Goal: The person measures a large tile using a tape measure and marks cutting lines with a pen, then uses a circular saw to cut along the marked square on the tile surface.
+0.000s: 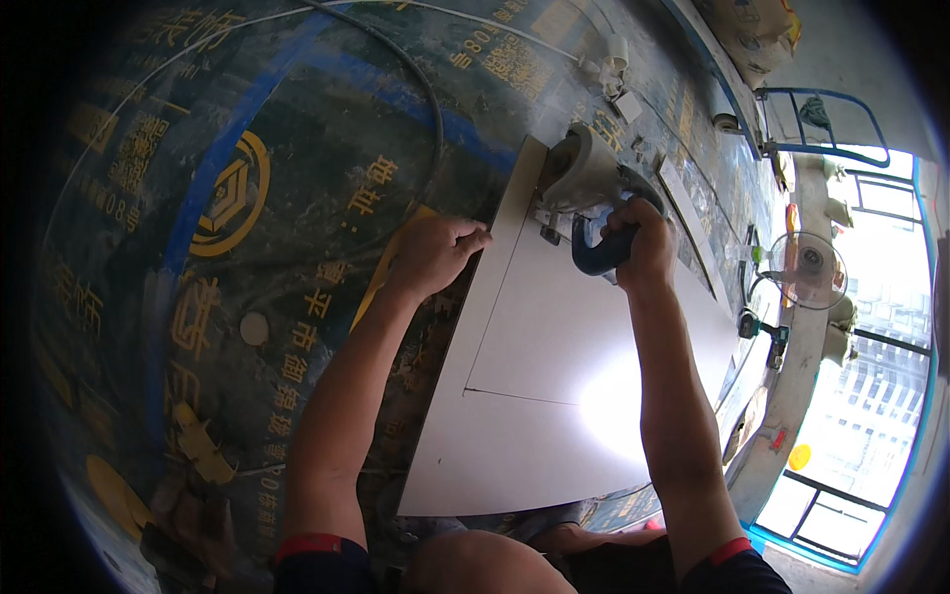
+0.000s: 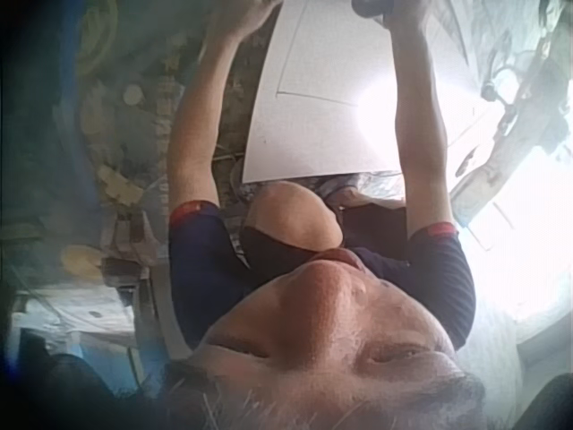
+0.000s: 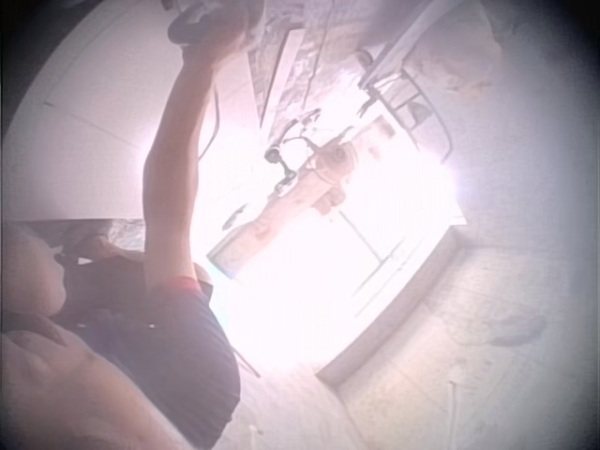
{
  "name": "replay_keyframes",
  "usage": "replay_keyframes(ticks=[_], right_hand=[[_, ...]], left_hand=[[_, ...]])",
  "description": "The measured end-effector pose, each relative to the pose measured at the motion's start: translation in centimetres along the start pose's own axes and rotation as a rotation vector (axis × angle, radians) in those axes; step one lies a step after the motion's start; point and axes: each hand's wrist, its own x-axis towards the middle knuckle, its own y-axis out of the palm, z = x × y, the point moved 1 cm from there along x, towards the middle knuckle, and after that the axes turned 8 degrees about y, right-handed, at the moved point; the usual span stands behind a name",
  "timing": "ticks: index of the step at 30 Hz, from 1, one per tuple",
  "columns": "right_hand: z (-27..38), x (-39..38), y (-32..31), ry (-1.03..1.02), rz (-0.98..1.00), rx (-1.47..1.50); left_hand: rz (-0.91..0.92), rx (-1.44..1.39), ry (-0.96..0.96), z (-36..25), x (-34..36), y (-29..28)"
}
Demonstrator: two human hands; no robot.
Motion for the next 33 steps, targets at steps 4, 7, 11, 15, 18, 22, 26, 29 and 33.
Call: replay_keyframes(ticks=[4, 7, 11, 15, 18, 22, 26, 29, 33], right_hand=[[-0.2, -0.1, -0.3, 0.026, -0.021, 0.001], [-0.2, -0.4, -0.4, 0.036, 0.003, -0.021], [-0.1, -0.9, -0.3, 0.050, 0.022, -0.045], [-0.1, -0.8, -0.5, 0.055, 0.026, -0.045], [-0.1, -1.1, -0.5, 0.060, 0.014, -0.055], [-0.2, -1.4, -0.6, 0.070, 0.015, -0.050], [-0.3, -1.6, -0.7, 0.070, 0.010, -0.048], [-0.5, -1.5, -0.8, 0.090, 0.016, -0.048], [-0.2, -1.9, -0.8, 0.091, -0.006, -0.065]], left_hand=[[-0.001, -0.013, -0.004, 0.4, 0.0, 0.2], [0.008, -0.009, -0.012, 0.6, 0.0, 0.3], [-0.045, 0.001, 0.040, 0.6, 0.0, 0.4], [0.001, 0.011, 0.017, 0.2, 0.1, 0.2], [0.003, -0.019, 0.019, 0.3, 0.1, 0.2], [-0.004, -0.014, 0.011, 0.4, 0.1, 0.4], [-0.014, -0.015, 0.031, 0.3, 0.0, 0.1], [-0.012, -0.010, 0.035, 0.6, 0.1, 0.3], [-0.011, 0.008, 0.042, 0.4, 0.1, 0.2]])
